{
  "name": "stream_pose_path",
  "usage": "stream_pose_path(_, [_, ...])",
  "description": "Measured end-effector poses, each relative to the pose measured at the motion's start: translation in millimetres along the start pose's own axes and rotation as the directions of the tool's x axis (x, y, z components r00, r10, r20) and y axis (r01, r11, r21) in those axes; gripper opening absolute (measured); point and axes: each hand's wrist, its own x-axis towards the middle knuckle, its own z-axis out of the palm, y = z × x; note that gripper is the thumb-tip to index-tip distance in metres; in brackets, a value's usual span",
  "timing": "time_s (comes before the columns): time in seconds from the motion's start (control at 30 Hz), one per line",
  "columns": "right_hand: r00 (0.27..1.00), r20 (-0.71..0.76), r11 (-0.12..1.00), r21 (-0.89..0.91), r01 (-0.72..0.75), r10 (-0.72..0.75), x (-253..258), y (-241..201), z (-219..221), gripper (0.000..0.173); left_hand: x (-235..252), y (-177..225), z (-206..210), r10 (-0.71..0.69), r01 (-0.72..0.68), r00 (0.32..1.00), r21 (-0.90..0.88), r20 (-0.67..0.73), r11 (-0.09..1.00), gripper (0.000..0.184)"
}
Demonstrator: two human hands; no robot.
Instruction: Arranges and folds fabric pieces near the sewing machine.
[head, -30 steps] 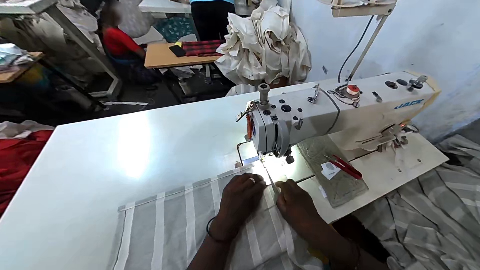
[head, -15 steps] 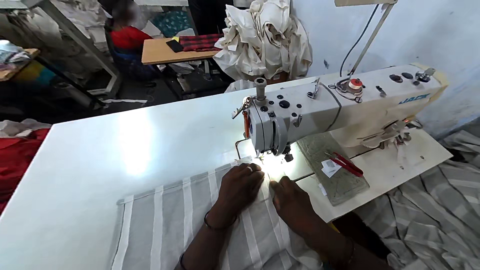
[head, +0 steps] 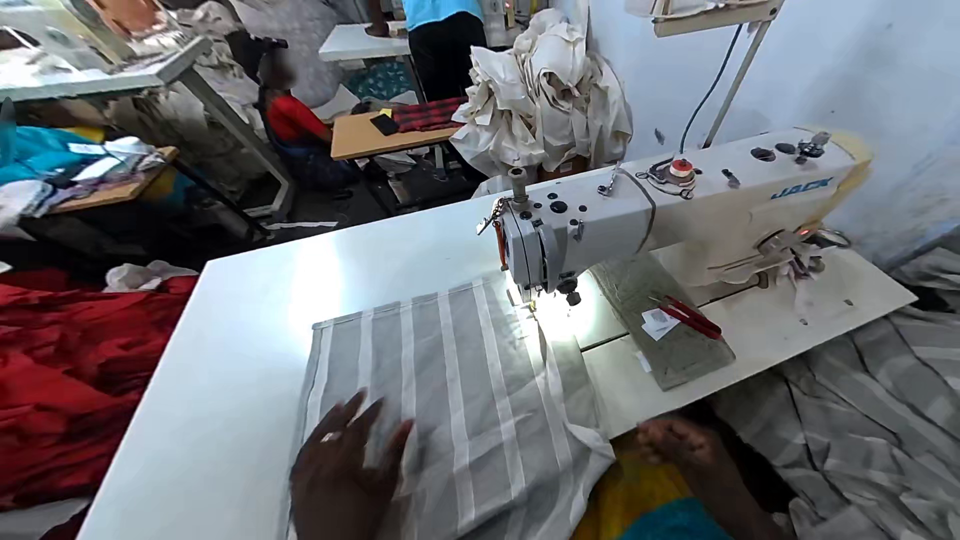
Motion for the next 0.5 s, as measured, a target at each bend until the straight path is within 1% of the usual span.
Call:
stream_pose_path(0.03, [0.986,0.124,0.991,0.058,-0.119,0.111,-8,5,2,0.037,-19,-17,0,-0.081,0.080,0.996,0.033,0.027,0.996,0.074])
stream_pose_path(0.07, [0.952,0.255,0.979,0.066,-0.191,0.169,-10,7,11,0.043,-33,-30,4,-0.133,0.129,0.990,0.061,0.055,0.990,0.083])
stream_pose_path(0.1, [0.910,0.366,0.971,0.058,-0.231,0.195,-10,4,27,0.045,-41,-36,12,-0.141,0.135,0.989,0.101,0.053,0.986,0.089])
stream_pose_path(0.17, [0.802,0.565,0.958,0.067,-0.280,0.195,-8,-9,70,0.040,-40,-35,23,-0.126,0.122,0.992,0.168,0.014,0.978,0.089])
stream_pose_path(0.2, [0.744,0.648,0.967,0.047,-0.252,0.162,-11,-21,92,0.038,-35,-33,24,-0.121,0.117,0.993,0.176,0.013,0.977,0.089])
stream_pose_path(0.23, [0.692,0.715,0.983,0.041,-0.181,0.098,-17,-37,110,0.036,-30,-33,23,-0.115,0.110,0.993,0.177,0.023,0.978,0.088])
stream_pose_path(0.27, [0.648,0.762,0.992,0.086,-0.089,-0.008,-25,-57,121,0.036,-25,-37,22,-0.109,0.101,0.993,0.173,0.037,0.980,0.087])
stream_pose_path(0.3, [0.620,0.769,0.981,0.193,0.004,-0.154,-35,-76,119,0.039,-22,-43,21,-0.097,0.088,0.994,0.170,0.046,0.981,0.087])
stream_pose_path(0.33, [0.616,0.734,0.950,0.302,0.082,-0.286,-45,-92,107,0.044,-22,-52,19,-0.084,0.073,0.995,0.174,0.057,0.982,0.087])
stream_pose_path(0.37, [0.639,0.667,0.914,0.373,0.158,-0.383,-56,-108,82,0.047,-23,-59,17,-0.063,0.050,0.996,0.179,0.064,0.982,0.087])
stream_pose_path(0.4, [0.672,0.599,0.893,0.384,0.236,-0.435,-66,-123,49,0.046,-25,-65,15,-0.035,0.023,0.997,0.182,0.065,0.983,0.087])
stream_pose_path(0.43, [0.692,0.547,0.881,0.315,0.352,-0.472,-77,-132,15,0.046,-27,-68,14,-0.016,0.003,0.998,0.191,0.067,0.982,0.087])
stream_pose_path(0.47, [0.668,0.551,0.861,0.230,0.454,-0.500,-84,-135,-16,0.042,-29,-65,13,-0.002,-0.013,0.997,0.210,0.072,0.978,0.086])
stream_pose_path(0.5, [0.619,0.590,0.823,0.148,0.548,-0.518,-89,-134,-39,0.037,-30,-58,12,0.013,-0.029,0.997,0.235,0.073,0.971,0.084])
